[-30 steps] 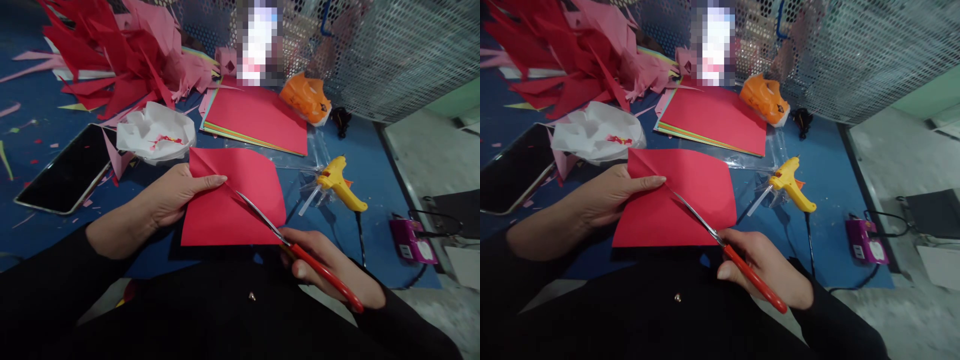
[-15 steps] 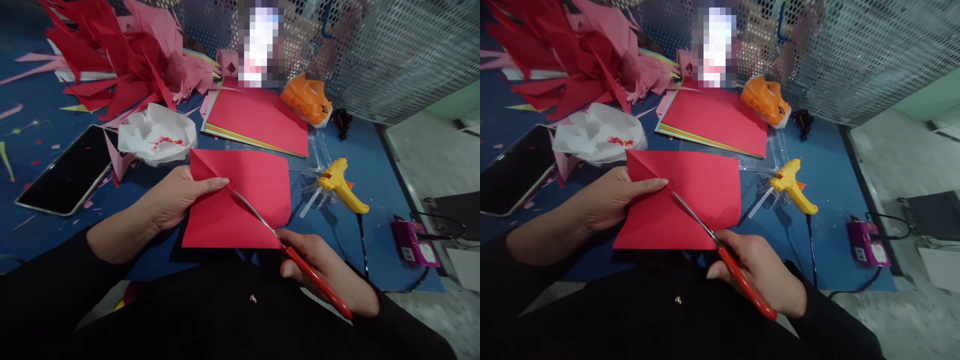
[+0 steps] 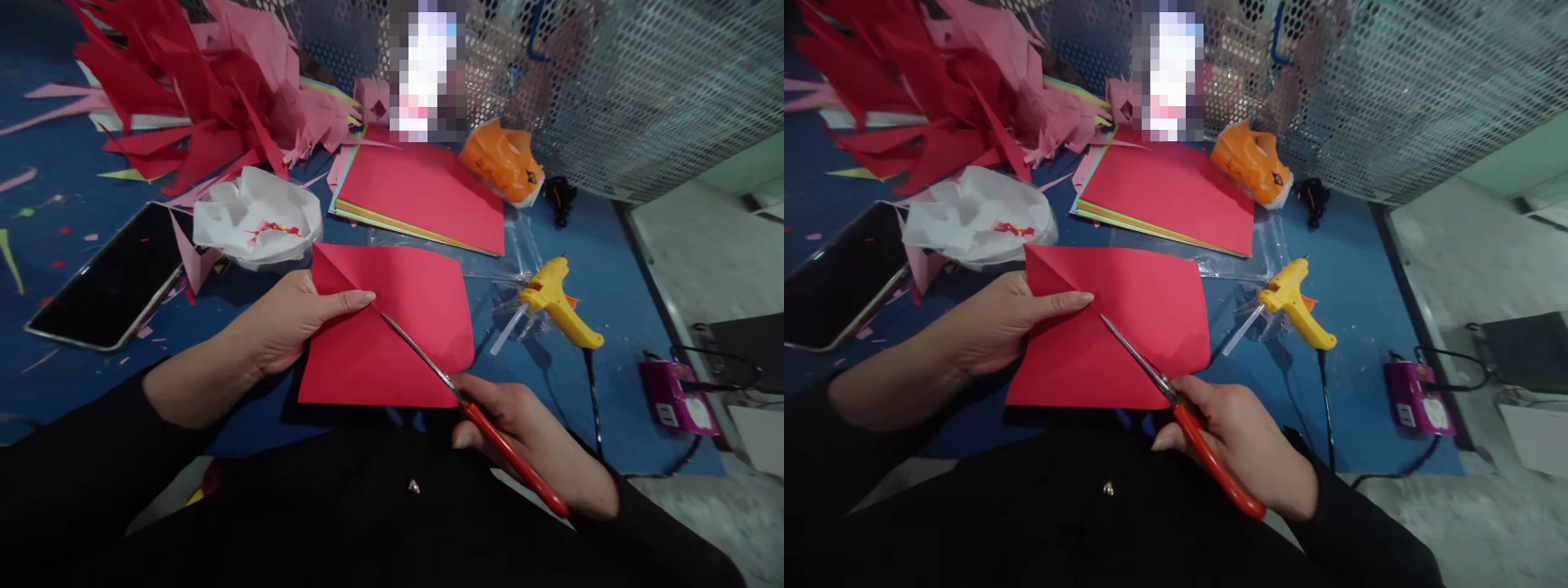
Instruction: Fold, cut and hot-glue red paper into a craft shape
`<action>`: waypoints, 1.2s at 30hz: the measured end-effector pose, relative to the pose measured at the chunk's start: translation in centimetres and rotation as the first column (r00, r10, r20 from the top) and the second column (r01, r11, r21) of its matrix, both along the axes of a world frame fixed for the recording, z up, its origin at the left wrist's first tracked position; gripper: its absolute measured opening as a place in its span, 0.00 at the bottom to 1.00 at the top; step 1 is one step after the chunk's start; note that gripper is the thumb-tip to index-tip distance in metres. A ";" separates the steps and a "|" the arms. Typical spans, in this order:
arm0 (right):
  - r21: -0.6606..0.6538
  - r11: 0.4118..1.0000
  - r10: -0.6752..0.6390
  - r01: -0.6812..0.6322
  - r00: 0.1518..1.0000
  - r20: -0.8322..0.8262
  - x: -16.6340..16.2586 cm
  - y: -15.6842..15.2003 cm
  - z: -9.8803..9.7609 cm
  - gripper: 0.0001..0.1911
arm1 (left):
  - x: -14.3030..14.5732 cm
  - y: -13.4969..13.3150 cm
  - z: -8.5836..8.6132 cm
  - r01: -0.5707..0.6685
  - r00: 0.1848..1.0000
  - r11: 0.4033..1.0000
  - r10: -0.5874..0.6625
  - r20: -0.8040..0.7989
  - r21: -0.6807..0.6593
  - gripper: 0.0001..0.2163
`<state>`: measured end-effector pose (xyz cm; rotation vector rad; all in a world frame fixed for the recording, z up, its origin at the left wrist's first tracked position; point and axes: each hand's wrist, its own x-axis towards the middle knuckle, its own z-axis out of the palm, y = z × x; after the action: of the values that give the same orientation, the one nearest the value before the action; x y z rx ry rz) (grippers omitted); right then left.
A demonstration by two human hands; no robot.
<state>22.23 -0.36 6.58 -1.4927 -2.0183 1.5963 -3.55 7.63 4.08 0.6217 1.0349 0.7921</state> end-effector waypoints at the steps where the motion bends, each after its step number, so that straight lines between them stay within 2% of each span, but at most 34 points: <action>1: -0.003 1.000 -0.006 0.006 1.000 -0.002 0.0 0.0 0.0 0.20 | 0.0 0.0 0.0 0.001 1.000 1.000 -0.001 -0.002 -0.002 0.14; 10: -0.006 1.000 -0.015 0.015 1.000 -0.009 0.0 0.0 -0.2 0.18 | -0.1 0.2 0.0 -0.005 1.000 1.000 0.005 0.029 0.016 0.14; 16: -0.017 1.000 -0.024 0.024 1.000 0.007 0.1 -0.1 -0.1 0.17 | -0.3 0.5 -0.1 -0.057 0.998 0.997 0.055 0.031 0.054 0.09; 21: 0.030 0.999 -0.017 0.016 0.999 0.034 0.6 -0.2 -0.2 0.22 | -0.2 0.5 -0.1 -0.065 0.998 0.995 0.066 -0.014 0.070 0.06; 27: 0.113 0.991 0.056 -0.069 0.991 0.120 0.6 0.1 0.2 0.29 | -0.1 0.3 -0.3 -0.037 0.999 0.997 0.039 -0.025 0.072 0.09; 31: 0.149 0.985 0.065 -0.083 0.991 0.118 0.5 0.1 0.2 0.32 | -0.2 0.3 -0.3 -0.046 0.999 0.996 0.046 -0.006 0.076 0.09; 36: 0.080 0.995 0.046 -0.053 0.996 0.083 0.8 -0.1 0.3 0.29 | -0.1 0.3 -0.1 -0.074 0.997 0.995 0.075 -0.020 0.063 0.07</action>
<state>22.99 -0.46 6.84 -1.5120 -2.1525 1.4732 -3.62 7.90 4.03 0.6487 1.0621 0.8872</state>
